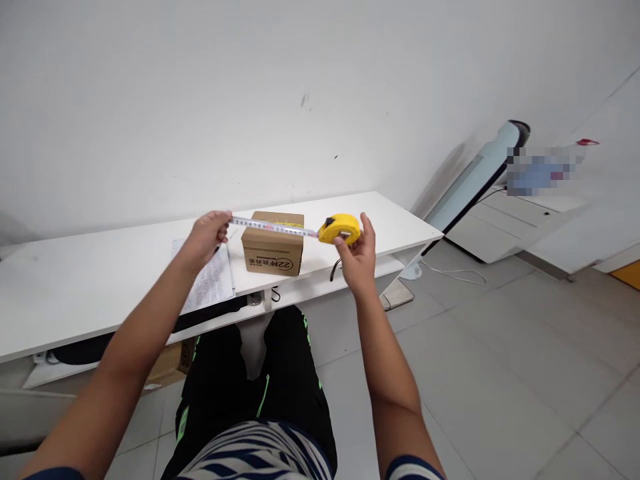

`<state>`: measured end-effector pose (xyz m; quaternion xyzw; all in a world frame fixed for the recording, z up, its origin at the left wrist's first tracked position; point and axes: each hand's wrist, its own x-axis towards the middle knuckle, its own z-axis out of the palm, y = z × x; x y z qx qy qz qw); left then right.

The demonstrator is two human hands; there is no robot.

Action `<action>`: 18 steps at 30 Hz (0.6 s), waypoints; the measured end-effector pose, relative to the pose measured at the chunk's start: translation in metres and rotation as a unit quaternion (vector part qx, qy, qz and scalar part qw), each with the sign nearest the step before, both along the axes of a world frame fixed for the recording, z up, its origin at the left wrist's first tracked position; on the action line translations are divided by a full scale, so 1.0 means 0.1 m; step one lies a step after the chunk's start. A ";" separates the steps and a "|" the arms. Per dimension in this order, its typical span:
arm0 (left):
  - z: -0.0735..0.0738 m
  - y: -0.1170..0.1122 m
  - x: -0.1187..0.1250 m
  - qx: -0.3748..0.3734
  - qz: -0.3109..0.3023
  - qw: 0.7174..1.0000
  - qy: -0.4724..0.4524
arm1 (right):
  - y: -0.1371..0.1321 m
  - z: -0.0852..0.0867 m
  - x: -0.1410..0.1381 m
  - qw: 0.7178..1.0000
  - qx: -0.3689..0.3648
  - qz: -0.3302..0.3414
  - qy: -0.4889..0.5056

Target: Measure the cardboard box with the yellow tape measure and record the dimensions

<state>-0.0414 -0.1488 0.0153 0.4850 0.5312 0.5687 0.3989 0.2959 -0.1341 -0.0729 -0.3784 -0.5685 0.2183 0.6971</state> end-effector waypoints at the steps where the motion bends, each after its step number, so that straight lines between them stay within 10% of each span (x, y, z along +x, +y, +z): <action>1: 0.03 0.14 -0.10 -0.005 0.042 0.999 0.013 | 0.13 0.00 0.09 1.000 -0.003 -0.014 -0.010; 7: -0.15 0.55 -0.24 -0.140 0.012 0.985 0.102 | 0.50 -0.10 0.12 0.996 -0.037 -0.020 -0.084; 18: -0.23 0.44 0.15 -0.148 -0.070 0.951 0.263 | 0.40 -0.11 -0.26 0.989 -0.052 0.005 -0.137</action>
